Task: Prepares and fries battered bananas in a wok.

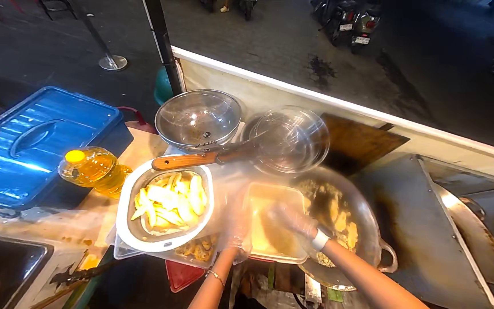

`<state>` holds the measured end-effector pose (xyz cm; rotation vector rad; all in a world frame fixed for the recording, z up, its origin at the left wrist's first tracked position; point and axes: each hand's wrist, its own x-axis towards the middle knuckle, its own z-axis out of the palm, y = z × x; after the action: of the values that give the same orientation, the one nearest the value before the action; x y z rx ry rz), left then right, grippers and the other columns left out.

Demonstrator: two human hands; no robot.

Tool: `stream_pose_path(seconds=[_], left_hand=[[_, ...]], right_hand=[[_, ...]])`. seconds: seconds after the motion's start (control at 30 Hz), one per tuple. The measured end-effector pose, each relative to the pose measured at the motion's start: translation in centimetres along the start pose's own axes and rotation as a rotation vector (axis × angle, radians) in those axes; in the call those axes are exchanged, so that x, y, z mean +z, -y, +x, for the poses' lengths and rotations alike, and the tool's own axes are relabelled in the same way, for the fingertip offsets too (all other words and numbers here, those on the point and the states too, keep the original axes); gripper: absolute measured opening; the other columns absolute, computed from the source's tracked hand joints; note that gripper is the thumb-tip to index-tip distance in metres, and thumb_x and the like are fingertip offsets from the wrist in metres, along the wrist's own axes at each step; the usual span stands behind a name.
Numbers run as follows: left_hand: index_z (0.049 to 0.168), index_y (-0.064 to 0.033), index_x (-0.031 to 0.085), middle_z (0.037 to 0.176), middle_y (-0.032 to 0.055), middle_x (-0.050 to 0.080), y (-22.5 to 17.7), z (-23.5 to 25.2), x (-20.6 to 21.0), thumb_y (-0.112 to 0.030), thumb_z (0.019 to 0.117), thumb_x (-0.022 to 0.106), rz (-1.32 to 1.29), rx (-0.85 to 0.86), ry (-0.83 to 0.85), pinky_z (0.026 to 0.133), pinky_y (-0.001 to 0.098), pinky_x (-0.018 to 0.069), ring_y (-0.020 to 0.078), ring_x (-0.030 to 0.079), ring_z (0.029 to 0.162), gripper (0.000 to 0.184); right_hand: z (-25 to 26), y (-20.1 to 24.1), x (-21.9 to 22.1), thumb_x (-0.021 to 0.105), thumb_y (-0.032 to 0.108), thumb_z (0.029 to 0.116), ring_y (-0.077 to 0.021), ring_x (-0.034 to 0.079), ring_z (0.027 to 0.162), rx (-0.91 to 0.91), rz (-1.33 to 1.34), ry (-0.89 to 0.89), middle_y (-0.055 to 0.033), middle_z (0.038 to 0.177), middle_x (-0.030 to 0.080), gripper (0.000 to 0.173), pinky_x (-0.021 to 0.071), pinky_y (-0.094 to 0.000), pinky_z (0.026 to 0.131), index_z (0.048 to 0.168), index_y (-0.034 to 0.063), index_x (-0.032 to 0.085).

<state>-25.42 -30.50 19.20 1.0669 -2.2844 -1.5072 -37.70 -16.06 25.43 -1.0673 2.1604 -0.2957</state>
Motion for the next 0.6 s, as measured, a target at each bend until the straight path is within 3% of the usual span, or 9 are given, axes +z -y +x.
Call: stream_pose_path(seconds=[0.07,0.13,0.27,0.37,0.47,0.53,0.6], left_hand=[[0.147,-0.0189,0.055,0.143,0.0069,0.061,0.1,0.0,0.0,-0.022,0.0996,0.060,0.005,0.002,-0.014,0.114,0.0413,0.0445,0.0188,0.057,0.133,0.048],[0.147,-0.0192,0.055,0.142,0.0066,0.061,0.1,0.1,0.0,-0.021,0.0994,0.061,0.004,0.000,-0.017,0.114,0.0400,0.0446,0.0182,0.056,0.133,0.048],[0.148,-0.0175,0.054,0.143,0.0077,0.061,0.3,-0.1,0.2,-0.022,0.0989,0.060,0.038,0.007,-0.005,0.114,0.0418,0.0436,0.0196,0.056,0.134,0.049],[0.147,-0.0158,0.054,0.141,0.0084,0.062,-0.1,0.0,0.0,-0.020,0.0987,0.061,0.034,0.014,-0.017,0.113,0.0400,0.0453,0.0194,0.058,0.131,0.049],[0.149,-0.0133,0.051,0.144,0.0141,0.059,-0.9,-1.0,-0.7,-0.022,0.1004,0.059,0.034,-0.020,0.024,0.113,0.0463,0.0442,0.0271,0.056,0.133,0.051],[0.150,-0.0152,0.051,0.144,0.0131,0.058,-0.9,-1.1,-0.6,-0.025,0.1011,0.058,0.039,-0.011,0.023,0.113,0.0459,0.0448,0.0263,0.056,0.133,0.050],[0.149,-0.0120,0.051,0.144,0.0140,0.058,-0.8,-1.1,-0.5,-0.025,0.1012,0.059,0.016,0.008,0.004,0.114,0.0444,0.0443,0.0258,0.056,0.134,0.050]], right_hand=[[0.0,1.0,-0.5,0.067,0.025,0.0965,-0.0267,0.071,0.104,0.144,0.016,-0.120,-0.0120,0.109,0.075,0.025,0.0556,-0.0495,0.098,0.114,0.0087,0.075],[0.6,1.3,0.0,0.069,0.025,0.0940,-0.0283,0.072,0.104,0.200,0.018,-0.170,-0.0129,0.107,0.075,0.025,0.0558,-0.0504,0.097,0.112,0.0076,0.074],[3.0,-1.1,4.1,0.061,0.016,0.0993,-0.0384,0.064,0.118,0.090,-0.072,0.074,-0.0236,0.118,0.070,0.025,0.0481,-0.0547,0.106,0.114,-0.0019,0.072],[3.5,-0.7,3.4,0.062,0.018,0.0967,-0.0347,0.066,0.115,0.135,-0.129,-0.026,-0.0189,0.116,0.071,0.024,0.0514,-0.0538,0.102,0.111,0.0038,0.074],[2.4,1.5,2.6,0.061,0.017,0.0989,-0.0385,0.060,0.126,0.208,-0.246,0.009,-0.0213,0.131,0.065,0.030,0.0478,-0.0572,0.107,0.124,0.0020,0.068],[2.8,1.9,4.0,0.065,0.016,0.0954,-0.0432,0.057,0.128,0.199,-0.334,0.107,-0.0255,0.132,0.062,0.035,0.0470,-0.0611,0.106,0.126,-0.0010,0.065],[3.2,2.1,4.7,0.060,0.012,0.0979,-0.0449,0.055,0.130,0.173,-0.351,0.146,-0.0276,0.134,0.060,0.034,0.0457,-0.0608,0.107,0.129,-0.0024,0.063]])
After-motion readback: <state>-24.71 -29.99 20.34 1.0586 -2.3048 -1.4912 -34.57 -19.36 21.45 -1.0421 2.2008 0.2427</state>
